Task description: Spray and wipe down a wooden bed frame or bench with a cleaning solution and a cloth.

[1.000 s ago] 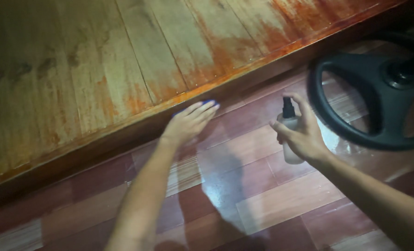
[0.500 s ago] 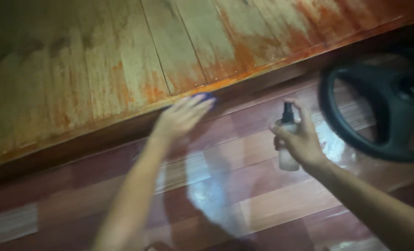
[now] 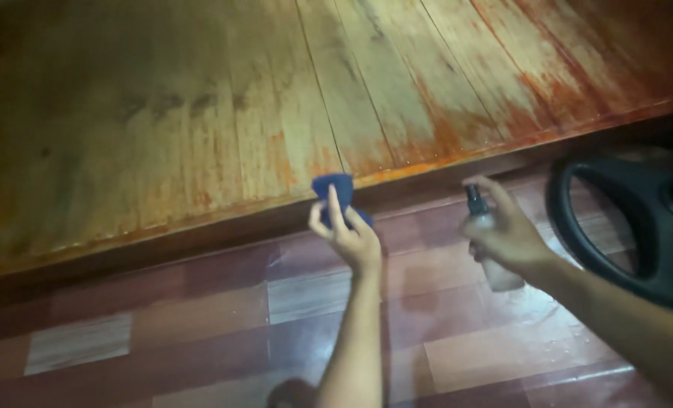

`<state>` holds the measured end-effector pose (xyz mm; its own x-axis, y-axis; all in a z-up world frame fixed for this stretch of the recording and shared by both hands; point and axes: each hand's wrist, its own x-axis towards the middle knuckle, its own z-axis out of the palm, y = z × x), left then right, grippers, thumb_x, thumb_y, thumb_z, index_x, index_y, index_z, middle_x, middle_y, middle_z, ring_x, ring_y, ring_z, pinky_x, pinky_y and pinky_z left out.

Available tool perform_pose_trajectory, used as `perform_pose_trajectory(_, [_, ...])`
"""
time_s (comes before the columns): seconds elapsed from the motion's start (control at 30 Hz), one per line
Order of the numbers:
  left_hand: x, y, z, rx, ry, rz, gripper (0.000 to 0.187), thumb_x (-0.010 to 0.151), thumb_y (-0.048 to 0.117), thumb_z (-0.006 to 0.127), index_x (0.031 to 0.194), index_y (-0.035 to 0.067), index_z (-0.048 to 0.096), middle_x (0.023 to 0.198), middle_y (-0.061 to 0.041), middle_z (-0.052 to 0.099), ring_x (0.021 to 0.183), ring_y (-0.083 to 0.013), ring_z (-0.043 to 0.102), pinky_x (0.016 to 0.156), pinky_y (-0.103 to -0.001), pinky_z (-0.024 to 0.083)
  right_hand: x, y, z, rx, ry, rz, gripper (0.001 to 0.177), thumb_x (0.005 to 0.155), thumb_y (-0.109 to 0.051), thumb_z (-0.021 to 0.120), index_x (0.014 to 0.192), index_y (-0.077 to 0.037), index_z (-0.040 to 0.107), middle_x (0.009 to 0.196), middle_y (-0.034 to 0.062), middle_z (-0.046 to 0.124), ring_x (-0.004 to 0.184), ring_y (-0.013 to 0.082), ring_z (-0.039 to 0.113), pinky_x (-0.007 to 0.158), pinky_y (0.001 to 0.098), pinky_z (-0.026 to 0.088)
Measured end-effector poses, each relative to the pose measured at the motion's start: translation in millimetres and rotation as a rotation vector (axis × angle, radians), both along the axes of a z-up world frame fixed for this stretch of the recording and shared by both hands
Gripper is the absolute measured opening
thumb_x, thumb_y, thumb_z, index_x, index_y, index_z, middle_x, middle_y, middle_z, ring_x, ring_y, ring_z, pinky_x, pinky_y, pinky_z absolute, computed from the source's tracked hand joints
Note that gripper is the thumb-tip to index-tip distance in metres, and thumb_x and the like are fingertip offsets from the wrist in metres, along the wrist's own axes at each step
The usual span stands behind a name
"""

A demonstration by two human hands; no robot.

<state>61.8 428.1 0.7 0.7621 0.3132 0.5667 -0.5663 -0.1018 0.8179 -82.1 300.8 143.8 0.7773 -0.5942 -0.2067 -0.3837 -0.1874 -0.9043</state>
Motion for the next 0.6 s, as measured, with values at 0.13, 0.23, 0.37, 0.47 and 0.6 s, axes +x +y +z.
perform_pose_trajectory(0.13, [-4.5,-28.1,-24.8,-0.087,0.117,-0.013,0.046,0.097,0.000,0.059,0.142,0.009,0.061,0.132,-0.018,0.048,0.121,-0.0362,0.057,0.102,-0.049,0.050,-6.7,0.1,-17.6,-0.056,-0.143,0.212,0.078,0.076,0.005,0.068,0.144,-0.025,0.044,0.082,0.0093,0.062,0.056,0.0179,0.061,0.047,0.0344,0.053])
perform_pose_trajectory(0.23, [4.0,-51.4,-39.5,-0.091,0.155,-0.084,0.043,0.093,0.001,0.061,0.136,0.006,0.061,0.134,-0.020,0.046,0.123,-0.0376,0.055,0.103,-0.051,0.048,-10.7,4.7,-19.0,0.160,-0.138,0.007,0.073,0.082,-0.001,0.072,0.144,-0.025,0.044,0.083,0.0095,0.057,0.057,0.0183,0.060,0.049,0.0351,0.052])
perform_pose_trajectory(0.37, [-17.2,-62.2,-52.3,-0.062,0.249,-0.060,0.039,0.084,0.007,0.069,0.123,0.006,0.063,0.129,-0.019,0.053,0.118,-0.0369,0.058,0.097,-0.049,0.050,-31.4,-4.3,-27.7,0.137,-0.236,-0.013,0.075,0.082,-0.006,0.071,0.148,-0.025,0.041,0.093,0.0071,0.062,0.064,0.0157,0.061,0.053,0.0342,0.056])
perform_pose_trajectory(0.47, [-10.3,-89.3,-44.8,-0.025,0.218,-0.124,0.033,0.082,0.010,0.072,0.114,0.009,0.066,0.119,-0.015,0.060,0.111,-0.0344,0.062,0.094,-0.047,0.053,-16.5,-18.0,-22.2,0.095,-0.191,-0.121,0.074,0.083,-0.006,0.073,0.147,-0.026,0.041,0.095,0.0081,0.062,0.066,0.0171,0.061,0.054,0.0365,0.056])
perform_pose_trajectory(0.6, [-13.6,-81.0,-51.8,0.030,0.106,-0.284,0.026,0.082,0.009,0.076,0.107,0.008,0.069,0.110,-0.012,0.065,0.107,-0.0297,0.064,0.095,-0.045,0.053,-11.2,-15.1,-22.7,0.065,-0.112,-0.131,0.075,0.084,-0.006,0.073,0.148,-0.029,0.041,0.097,0.0095,0.064,0.069,0.0176,0.063,0.055,0.0373,0.057])
